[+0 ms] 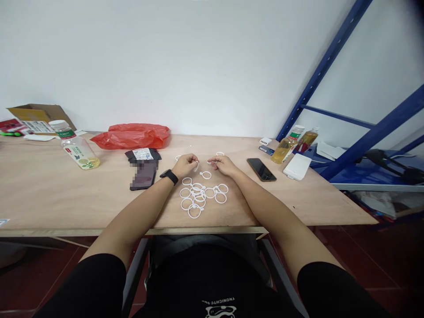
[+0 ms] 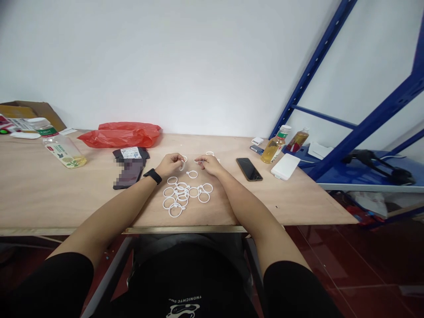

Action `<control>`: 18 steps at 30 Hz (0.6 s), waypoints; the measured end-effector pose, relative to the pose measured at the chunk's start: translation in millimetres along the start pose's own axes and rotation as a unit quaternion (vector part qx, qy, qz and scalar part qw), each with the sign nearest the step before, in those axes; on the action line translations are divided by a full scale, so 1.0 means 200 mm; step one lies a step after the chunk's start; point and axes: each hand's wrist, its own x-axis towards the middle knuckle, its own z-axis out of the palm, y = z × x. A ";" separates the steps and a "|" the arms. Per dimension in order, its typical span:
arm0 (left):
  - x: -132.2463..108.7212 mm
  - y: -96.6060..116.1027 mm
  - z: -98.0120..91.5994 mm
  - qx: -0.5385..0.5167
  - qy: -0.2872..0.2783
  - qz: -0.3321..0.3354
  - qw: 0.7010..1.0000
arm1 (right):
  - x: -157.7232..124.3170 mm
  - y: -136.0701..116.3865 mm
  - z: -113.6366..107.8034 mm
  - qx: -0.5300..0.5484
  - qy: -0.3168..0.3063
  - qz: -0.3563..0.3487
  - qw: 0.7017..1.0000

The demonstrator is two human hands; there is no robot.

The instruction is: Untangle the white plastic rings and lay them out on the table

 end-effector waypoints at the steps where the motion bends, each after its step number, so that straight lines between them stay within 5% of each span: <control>1: 0.00 0.00 0.00 0.000 -0.002 0.004 1.000 | 0.00 0.00 0.00 -0.003 -0.001 -0.002 1.000; 18: 0.00 0.00 -0.01 0.056 0.012 -0.009 0.998 | -0.01 0.01 -0.04 -0.194 0.126 -0.116 0.966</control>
